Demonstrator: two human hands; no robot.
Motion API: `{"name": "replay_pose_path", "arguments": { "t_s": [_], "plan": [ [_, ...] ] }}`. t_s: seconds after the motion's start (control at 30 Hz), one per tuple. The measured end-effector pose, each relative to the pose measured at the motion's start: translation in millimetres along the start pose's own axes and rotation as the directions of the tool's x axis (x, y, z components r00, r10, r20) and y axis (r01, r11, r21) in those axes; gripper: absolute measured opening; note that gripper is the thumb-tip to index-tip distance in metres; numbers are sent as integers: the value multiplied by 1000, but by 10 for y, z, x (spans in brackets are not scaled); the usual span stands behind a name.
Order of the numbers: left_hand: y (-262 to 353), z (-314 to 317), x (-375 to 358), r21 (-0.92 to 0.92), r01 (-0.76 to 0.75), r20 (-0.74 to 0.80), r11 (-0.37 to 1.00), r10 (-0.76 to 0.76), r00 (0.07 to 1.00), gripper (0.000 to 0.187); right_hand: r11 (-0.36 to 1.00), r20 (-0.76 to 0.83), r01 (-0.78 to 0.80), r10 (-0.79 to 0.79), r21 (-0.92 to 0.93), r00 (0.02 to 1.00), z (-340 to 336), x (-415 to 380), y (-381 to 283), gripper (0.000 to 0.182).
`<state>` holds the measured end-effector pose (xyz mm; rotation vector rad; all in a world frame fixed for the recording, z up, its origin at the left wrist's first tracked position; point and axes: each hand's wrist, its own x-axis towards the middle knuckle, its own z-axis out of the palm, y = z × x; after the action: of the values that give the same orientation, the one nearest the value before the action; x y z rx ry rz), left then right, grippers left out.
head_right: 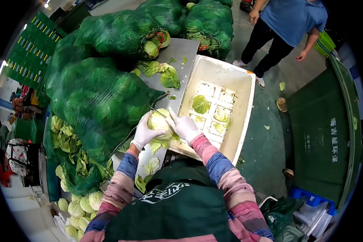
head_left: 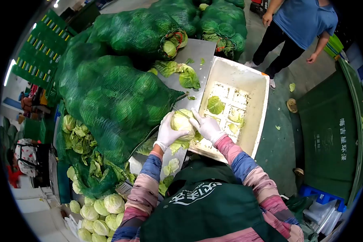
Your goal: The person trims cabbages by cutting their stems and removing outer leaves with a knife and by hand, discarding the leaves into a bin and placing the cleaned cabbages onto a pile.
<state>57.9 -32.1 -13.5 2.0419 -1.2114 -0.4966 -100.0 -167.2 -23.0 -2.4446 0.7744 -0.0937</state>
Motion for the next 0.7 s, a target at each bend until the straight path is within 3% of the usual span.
{"name": "replay_pose_path", "arguments": {
  "t_s": [0.07,0.1,0.23,0.33,0.37,0.4,0.47,0.5,0.53,0.6,0.63,0.7],
  "plan": [
    [-21,-14,-15,-59,9,10,998,-8,1000,96,999,4,-23,22,25,1000,37,25,-9,57],
    [-29,-12,-37,-90,35,12,995,-34,999,97,994,-45,-55,59,90,997,46,41,-11,47],
    [-3,-33,-216,-187,32,38,982,-25,999,98,972,-13,-187,191,142,981,-57,190,87,46],
    [-162,-76,-374,-162,-30,11,986,32,999,99,943,30,-266,266,198,964,193,236,574,41],
    [-239,-54,-424,-350,61,44,935,-49,998,102,930,34,-316,316,190,948,257,198,721,42],
    [-190,-84,-439,-343,57,41,937,-46,998,102,914,31,-363,364,182,931,310,188,813,43],
    [-88,-94,-474,-565,260,77,783,-264,962,102,932,-57,-350,356,98,933,401,69,706,47],
    [-312,5,-476,-363,160,-54,918,-192,980,105,919,-55,-309,331,244,942,267,-35,425,49],
    [-216,-19,-443,-362,157,-53,919,-189,981,105,886,-61,-260,305,383,950,213,-97,217,52],
    [98,-85,-385,-226,135,-90,965,-158,983,110,971,-113,-70,98,229,989,282,-220,-22,54],
    [-49,-36,-370,2,121,-98,993,-120,988,113,984,-52,-63,73,169,996,233,-266,-110,55],
    [10,-47,-313,29,137,-75,990,-134,988,113,995,-53,-21,26,93,998,120,-275,-250,56]
  ]
}}
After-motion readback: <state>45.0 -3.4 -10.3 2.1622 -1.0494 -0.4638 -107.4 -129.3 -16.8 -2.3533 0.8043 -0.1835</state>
